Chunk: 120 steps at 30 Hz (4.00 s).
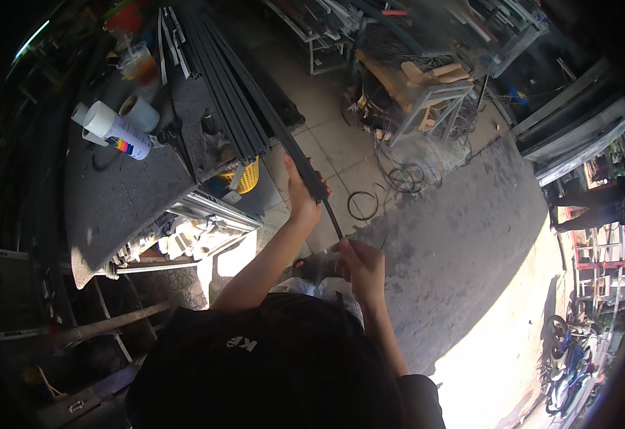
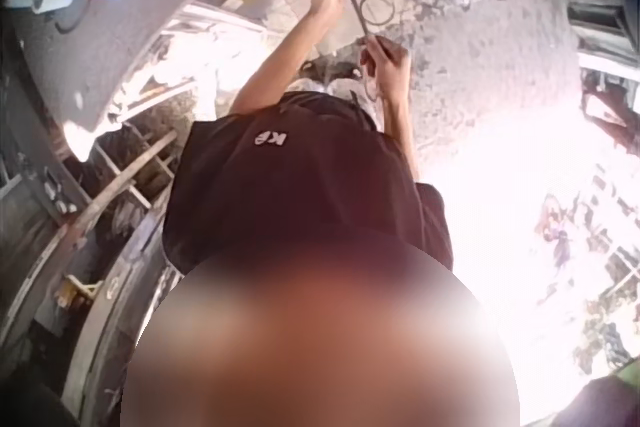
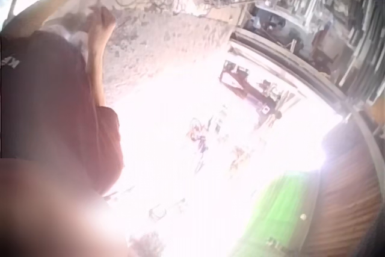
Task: The person retrieves metal profiles from a rack, places them on a workbench, and uses shears to cut them. They also handle a power cord and a smartphone on the bench during the process.
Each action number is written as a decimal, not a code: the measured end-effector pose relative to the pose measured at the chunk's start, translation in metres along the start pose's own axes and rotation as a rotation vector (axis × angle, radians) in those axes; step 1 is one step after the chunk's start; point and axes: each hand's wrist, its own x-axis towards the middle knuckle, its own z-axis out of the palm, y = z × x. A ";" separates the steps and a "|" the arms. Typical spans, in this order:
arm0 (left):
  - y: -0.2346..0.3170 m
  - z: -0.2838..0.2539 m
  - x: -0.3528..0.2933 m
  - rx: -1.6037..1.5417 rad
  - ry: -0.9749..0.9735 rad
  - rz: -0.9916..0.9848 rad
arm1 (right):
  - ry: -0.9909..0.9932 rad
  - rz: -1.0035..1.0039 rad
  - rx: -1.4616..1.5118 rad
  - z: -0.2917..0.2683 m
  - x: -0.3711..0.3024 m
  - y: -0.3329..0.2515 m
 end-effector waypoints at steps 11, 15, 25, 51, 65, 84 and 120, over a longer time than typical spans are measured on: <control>-0.003 -0.001 0.001 0.017 0.107 -0.017 | 0.554 -1.023 -0.569 -0.011 0.025 0.072; -0.012 -0.005 0.009 -0.042 0.156 -0.048 | 0.322 -0.667 -0.616 -0.037 -0.006 0.066; -0.012 -0.003 -0.002 -0.037 0.155 -0.084 | -0.216 -0.257 -0.011 0.016 0.068 0.004; -0.012 0.007 0.018 0.024 0.237 -0.057 | -0.057 -0.579 -0.212 0.021 0.075 0.007; -0.009 0.002 0.013 -0.022 0.160 -0.085 | -0.270 -0.229 0.008 0.022 0.074 -0.017; -0.025 -0.004 0.041 -0.042 0.215 0.016 | -0.292 -0.195 0.100 0.016 0.070 -0.012; 0.243 -0.079 -0.088 1.794 0.520 0.661 | 0.145 -0.791 -0.485 -0.042 0.041 -0.051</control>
